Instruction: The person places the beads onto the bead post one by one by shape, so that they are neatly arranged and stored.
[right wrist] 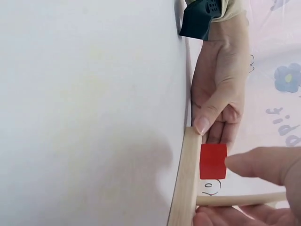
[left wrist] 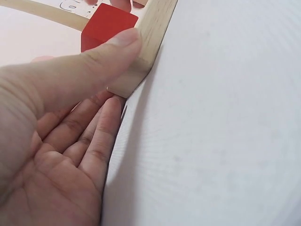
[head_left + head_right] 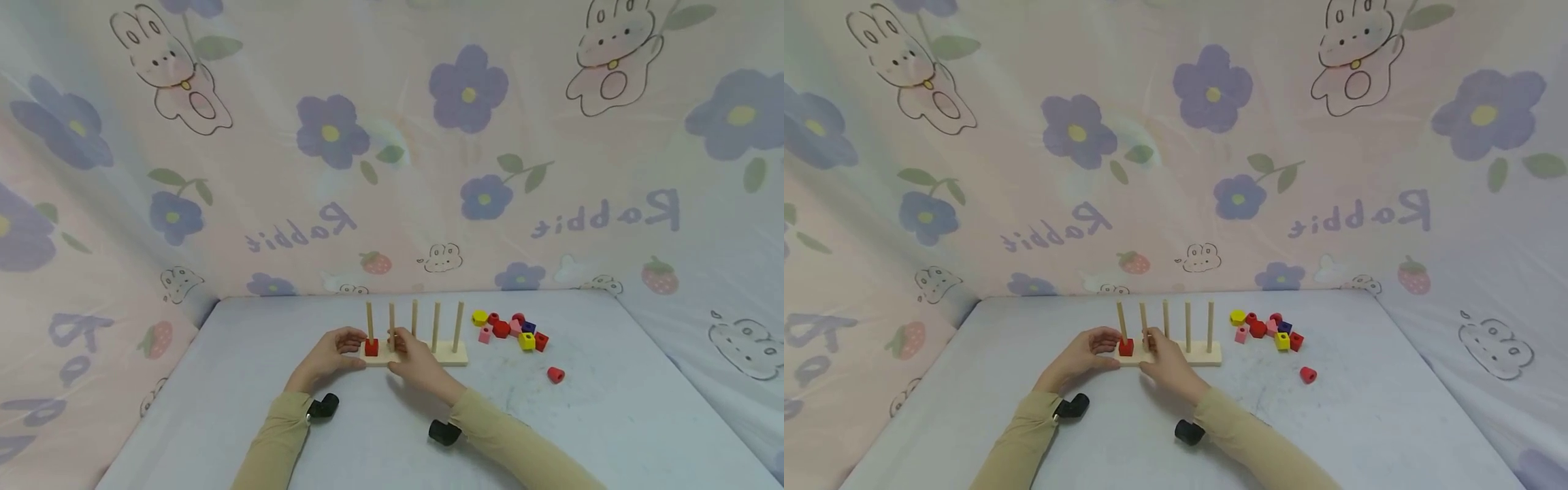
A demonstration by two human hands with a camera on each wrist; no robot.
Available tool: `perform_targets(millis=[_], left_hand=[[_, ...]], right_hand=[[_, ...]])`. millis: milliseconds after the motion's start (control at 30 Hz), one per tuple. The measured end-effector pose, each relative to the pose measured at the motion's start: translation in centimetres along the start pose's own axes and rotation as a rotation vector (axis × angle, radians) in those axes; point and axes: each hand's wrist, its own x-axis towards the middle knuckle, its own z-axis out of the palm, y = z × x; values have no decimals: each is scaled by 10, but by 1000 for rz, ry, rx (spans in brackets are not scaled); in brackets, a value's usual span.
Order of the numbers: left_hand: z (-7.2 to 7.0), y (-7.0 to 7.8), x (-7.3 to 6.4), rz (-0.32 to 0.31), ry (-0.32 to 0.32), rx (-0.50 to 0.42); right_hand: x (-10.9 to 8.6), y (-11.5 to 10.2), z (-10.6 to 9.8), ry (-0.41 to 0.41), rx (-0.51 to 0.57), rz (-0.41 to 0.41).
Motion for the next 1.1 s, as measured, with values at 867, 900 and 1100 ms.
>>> perform_targets(millis=[867, 900, 1100], left_hand=[[-2, 8, -5, -5, 15, -10], [-1, 12, -6, -2, 11, -12], [2, 30, -13, -2, -11, -24]], right_hand=[[-67, -17, -158, -94, 4, -144], [-70, -17, -166, -81, 0, -138], [-86, -3, -208, 55, -18, -54]])
